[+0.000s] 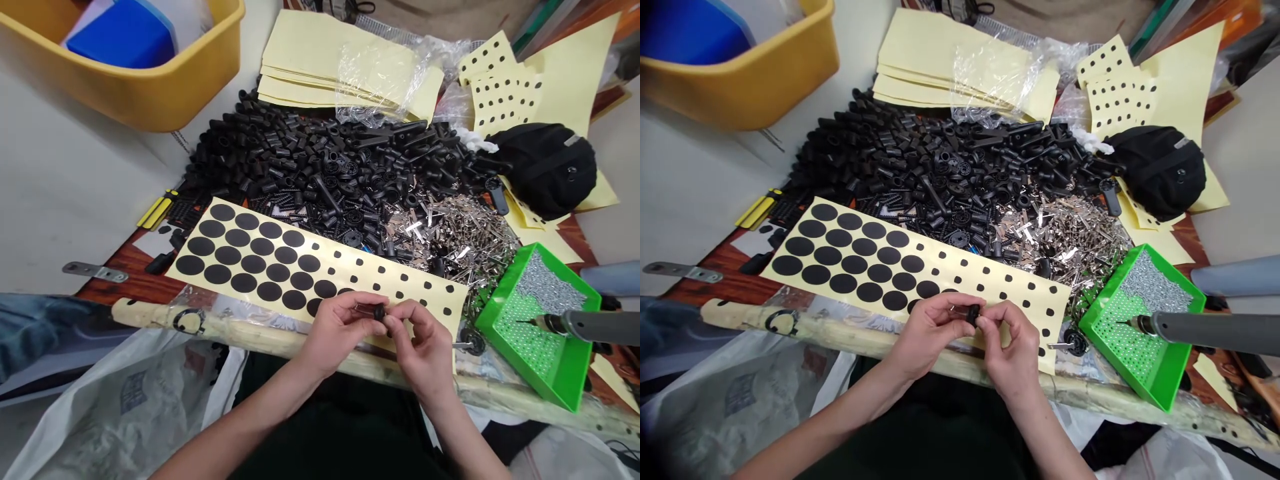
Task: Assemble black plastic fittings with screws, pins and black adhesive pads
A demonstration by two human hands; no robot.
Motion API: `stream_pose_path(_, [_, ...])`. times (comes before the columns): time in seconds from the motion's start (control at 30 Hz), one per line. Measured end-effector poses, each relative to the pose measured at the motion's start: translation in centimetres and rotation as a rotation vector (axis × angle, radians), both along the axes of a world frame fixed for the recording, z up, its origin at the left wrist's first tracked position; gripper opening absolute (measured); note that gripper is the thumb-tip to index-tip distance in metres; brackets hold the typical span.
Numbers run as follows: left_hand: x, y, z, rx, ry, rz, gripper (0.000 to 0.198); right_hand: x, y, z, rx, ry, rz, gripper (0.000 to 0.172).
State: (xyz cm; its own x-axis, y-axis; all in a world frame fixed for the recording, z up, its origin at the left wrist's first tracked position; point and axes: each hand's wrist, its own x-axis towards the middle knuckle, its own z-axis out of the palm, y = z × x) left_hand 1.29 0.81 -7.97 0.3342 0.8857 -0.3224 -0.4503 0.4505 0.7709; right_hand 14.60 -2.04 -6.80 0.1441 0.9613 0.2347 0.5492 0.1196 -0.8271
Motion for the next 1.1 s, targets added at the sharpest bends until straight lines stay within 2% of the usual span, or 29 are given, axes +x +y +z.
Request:
stream_pose_path(0.17, [0.03, -0.02, 0.06, 0.021, 0.01, 0.032, 0.028, 0.02, 0.03, 0.63, -0.007, -0.06, -0.002, 0.015])
stream_pose_path(0.33, [-0.12, -0.13, -0.06, 0.01, 0.009, 0.006, 0.029, -0.22, 0.11, 0.56, -0.009, -0.055, 0.013, 0.016])
stream_pose_path(0.73, [-0.14, -0.36, -0.21, 0.008, -0.025, 0.096, 0.024, 0.55, 0.84, 0.6, 0.189, -0.308, 0.205, 0.013])
stream_pose_path(0.9, [0.06, -0.52, -0.1, 0.045, 0.029, 0.132, 0.025, 0.58, 0.74, 0.44, 0.159, -0.337, 0.19, 0.012])
stream_pose_path(1.1, [0.03, -0.63, 0.02, 0.037, 0.052, 0.114, 0.025, 0.67, 0.59, 0.65, 0.108, -0.353, 0.184, 0.01])
